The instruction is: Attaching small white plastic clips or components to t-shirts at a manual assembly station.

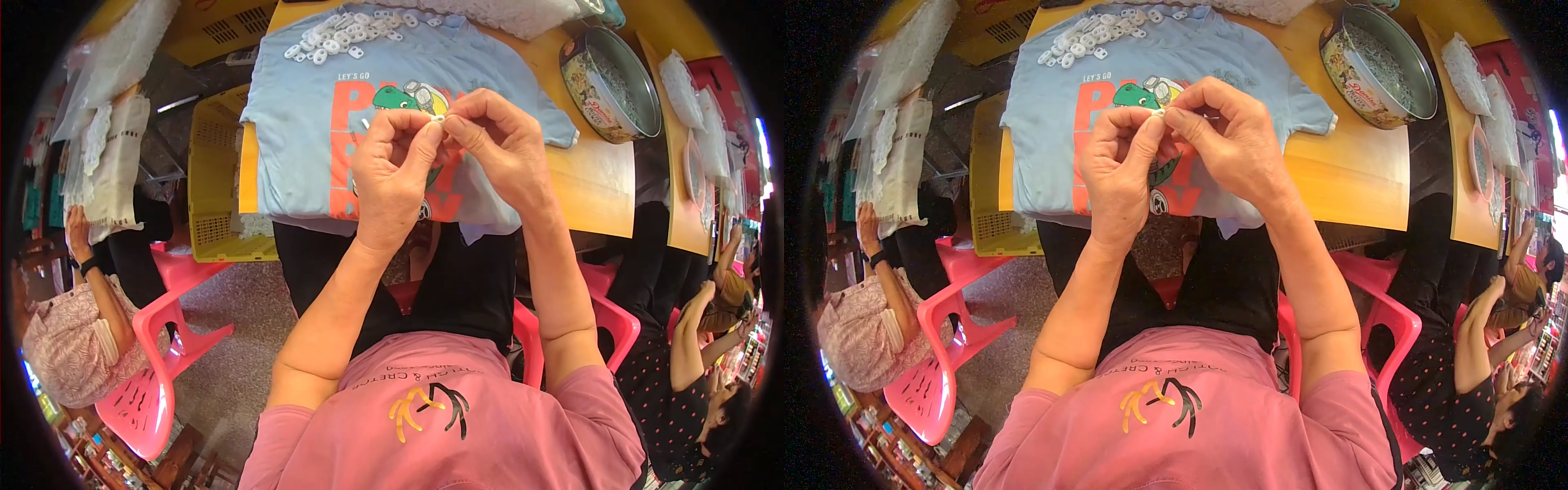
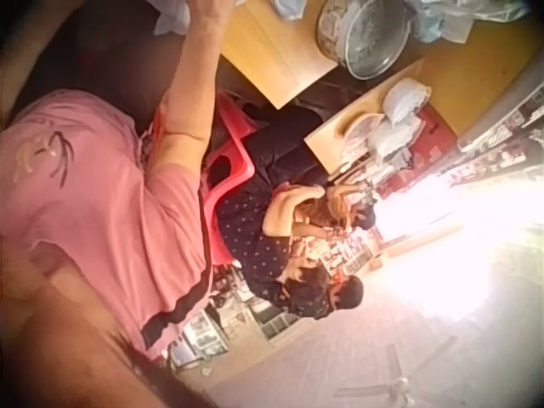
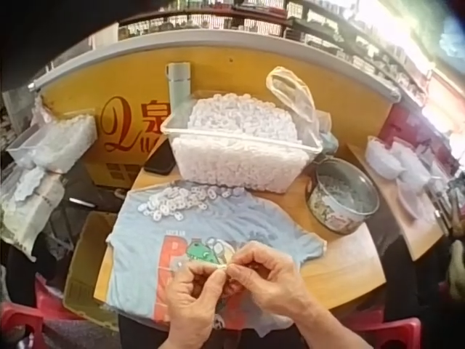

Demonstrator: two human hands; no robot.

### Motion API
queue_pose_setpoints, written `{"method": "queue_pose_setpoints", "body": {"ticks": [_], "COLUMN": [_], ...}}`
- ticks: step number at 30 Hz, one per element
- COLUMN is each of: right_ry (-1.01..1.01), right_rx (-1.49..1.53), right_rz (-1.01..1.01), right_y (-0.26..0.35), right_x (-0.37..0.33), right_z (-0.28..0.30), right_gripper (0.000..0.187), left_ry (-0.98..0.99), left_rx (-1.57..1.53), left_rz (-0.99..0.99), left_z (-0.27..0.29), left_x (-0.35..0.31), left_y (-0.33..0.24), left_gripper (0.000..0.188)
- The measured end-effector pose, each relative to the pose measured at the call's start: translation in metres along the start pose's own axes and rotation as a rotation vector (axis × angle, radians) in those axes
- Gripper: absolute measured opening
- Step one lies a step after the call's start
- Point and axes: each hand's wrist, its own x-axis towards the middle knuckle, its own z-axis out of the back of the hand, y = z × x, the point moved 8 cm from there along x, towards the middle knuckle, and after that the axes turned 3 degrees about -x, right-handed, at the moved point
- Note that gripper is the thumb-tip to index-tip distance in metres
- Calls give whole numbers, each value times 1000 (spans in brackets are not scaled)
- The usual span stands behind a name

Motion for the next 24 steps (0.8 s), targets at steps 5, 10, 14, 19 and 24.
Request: {"method": "queue_pose_setpoints", "body": {"ticks": [5,10,14,19,24], "right_ry": [56,80,127,193,258], "right_rx": [-93,8,-6,-334,-477], "right_rz": [-53,-128,-89,5,166], "right_y": [-1,7,10,19,27], "right_x": [1,5,7,7,8], "right_z": [5,3,8,7,1], "right_gripper": [10,15,19,18,16], "left_ry": [28,-18,8,39,89], "left_rx": [134,11,-29,-25,54], "left_rz": [-29,29,52,54,31], "left_z": [-4,2,1,1,-4], "left_x": [2,7,7,7,5], "left_y": [0,3,3,4,4], "left_gripper": [9,9,9,10,11]}}
